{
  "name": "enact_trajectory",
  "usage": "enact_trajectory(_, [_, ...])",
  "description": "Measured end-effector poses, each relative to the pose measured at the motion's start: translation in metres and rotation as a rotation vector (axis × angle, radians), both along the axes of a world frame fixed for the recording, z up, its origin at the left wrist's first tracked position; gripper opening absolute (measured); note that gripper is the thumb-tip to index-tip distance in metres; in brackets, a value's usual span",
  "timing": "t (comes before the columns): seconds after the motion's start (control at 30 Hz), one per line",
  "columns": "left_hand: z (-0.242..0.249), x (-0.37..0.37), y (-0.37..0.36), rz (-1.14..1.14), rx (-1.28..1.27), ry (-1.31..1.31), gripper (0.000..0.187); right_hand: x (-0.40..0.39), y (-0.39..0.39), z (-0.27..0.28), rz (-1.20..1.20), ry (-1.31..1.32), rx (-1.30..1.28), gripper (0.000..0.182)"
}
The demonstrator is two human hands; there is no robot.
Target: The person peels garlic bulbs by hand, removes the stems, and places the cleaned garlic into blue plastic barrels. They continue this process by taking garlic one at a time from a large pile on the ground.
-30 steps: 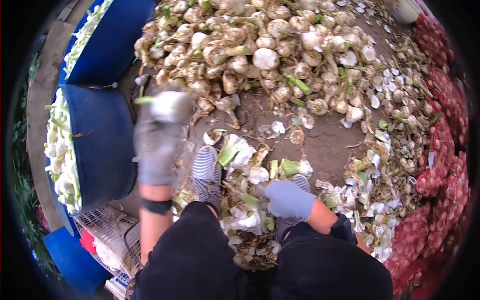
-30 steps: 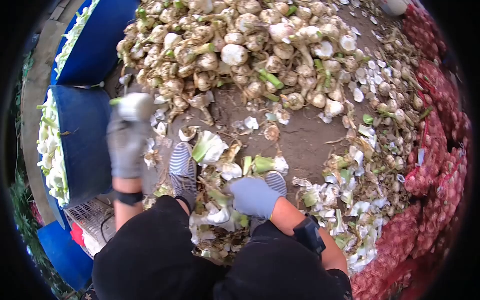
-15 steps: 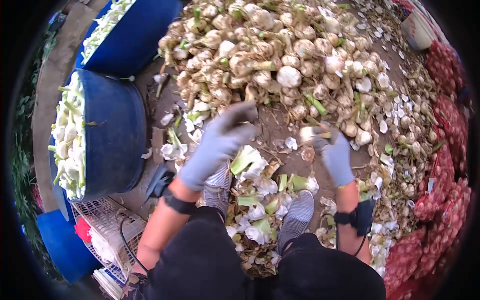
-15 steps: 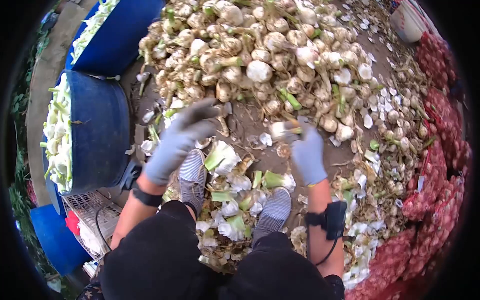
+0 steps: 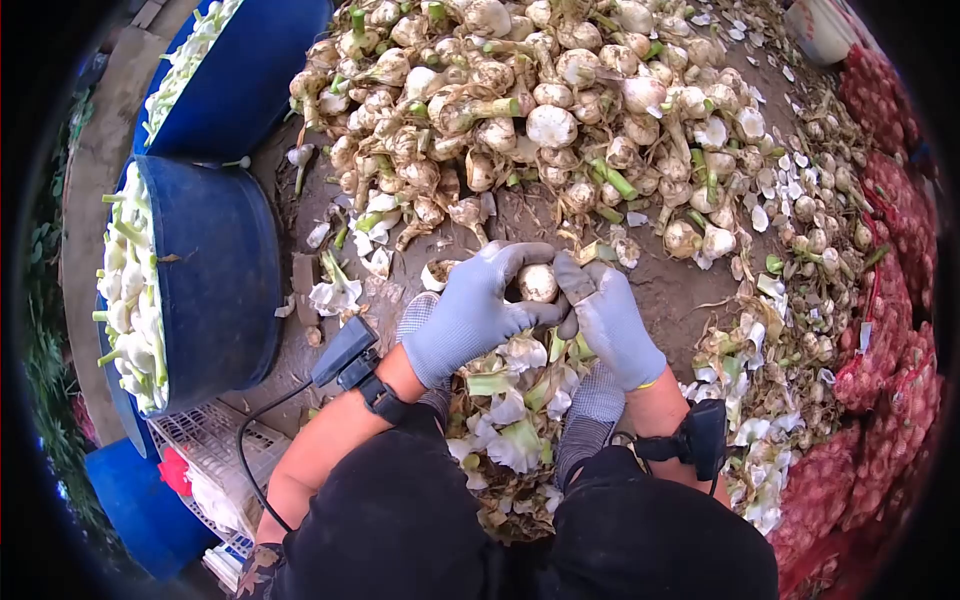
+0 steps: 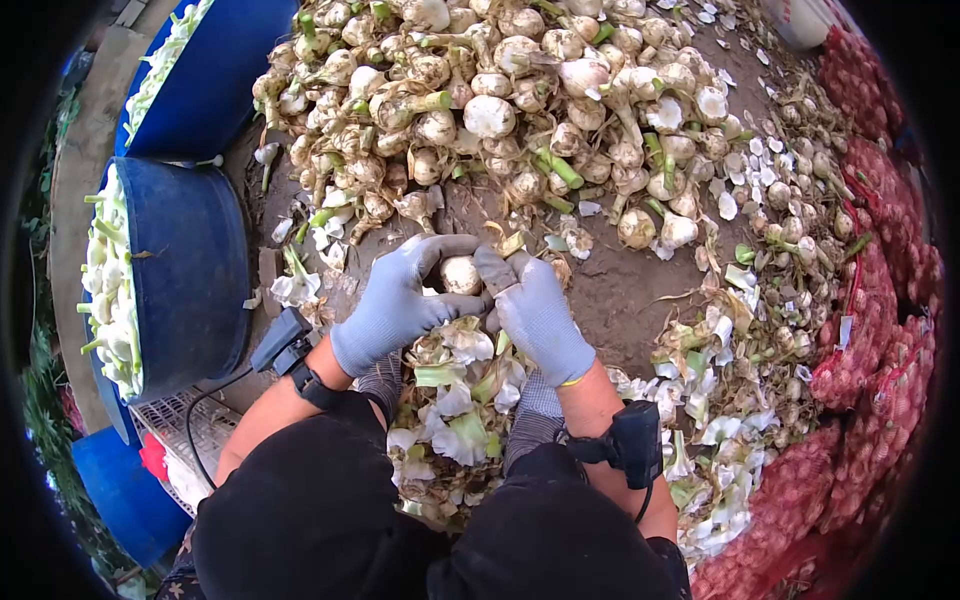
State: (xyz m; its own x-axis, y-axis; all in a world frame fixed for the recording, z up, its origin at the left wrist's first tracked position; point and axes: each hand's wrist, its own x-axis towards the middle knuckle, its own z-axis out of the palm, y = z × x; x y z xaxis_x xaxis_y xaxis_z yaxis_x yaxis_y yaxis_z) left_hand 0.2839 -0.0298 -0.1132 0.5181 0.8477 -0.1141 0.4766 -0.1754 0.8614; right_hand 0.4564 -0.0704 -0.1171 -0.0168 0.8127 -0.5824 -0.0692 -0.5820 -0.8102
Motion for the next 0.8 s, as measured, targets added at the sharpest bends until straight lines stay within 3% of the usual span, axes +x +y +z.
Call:
enact_trajectory(0.17, [-0.005, -0.001, 0.000, 0.010, -0.035, -0.126, 0.053, 0.008, -0.007, 0.001, 0.040, 0.138, 0.023, 0.034])
enact_trajectory(0.3, [-0.001, -0.005, 0.004, 0.087, -0.096, -0.064, 0.054, 0.006, -0.009, 0.005, 0.066, 0.218, 0.044, 0.026])
enact_trajectory(0.37, [-0.003, -0.007, 0.002, -0.042, 0.189, -0.011, 0.055, 0.000, -0.009, 0.003, 0.033, 0.213, 0.013, 0.025])
enact_trajectory(0.43, [0.001, -0.006, 0.000, -0.046, 0.162, -0.029, 0.057, -0.005, -0.007, -0.006, -0.073, 0.115, -0.055, 0.023])
enact_trajectory(0.53, [-0.004, -0.007, -0.001, -0.087, 0.181, 0.081, 0.055, -0.006, -0.006, -0.007, -0.047, 0.054, -0.049, 0.020])
enact_trajectory(0.6, [-0.013, -0.013, -0.001, 0.024, -0.195, -0.206, 0.052, -0.007, -0.007, -0.017, -0.012, -0.039, 0.011, 0.019])
enact_trajectory(0.63, [-0.014, -0.015, -0.001, 0.025, -0.198, -0.205, 0.052, -0.007, -0.009, -0.021, 0.023, -0.132, 0.067, 0.018])
enact_trajectory(0.67, [-0.014, -0.016, -0.001, 0.153, -0.469, -0.401, 0.049, -0.006, -0.012, -0.022, 0.025, -0.132, 0.063, 0.018])
enact_trajectory(0.73, [-0.013, -0.025, -0.002, 0.328, -0.918, -0.747, 0.045, -0.006, -0.014, -0.020, 0.256, -0.638, 0.296, 0.021])
enact_trajectory(0.77, [-0.013, -0.026, -0.003, 0.332, -0.915, -0.747, 0.045, -0.007, -0.013, -0.016, 0.258, -0.636, 0.298, 0.021])
enact_trajectory(0.8, [-0.011, -0.025, -0.005, 0.343, -1.030, -0.832, 0.046, -0.007, -0.011, -0.009, 0.276, -0.847, 0.548, 0.024])
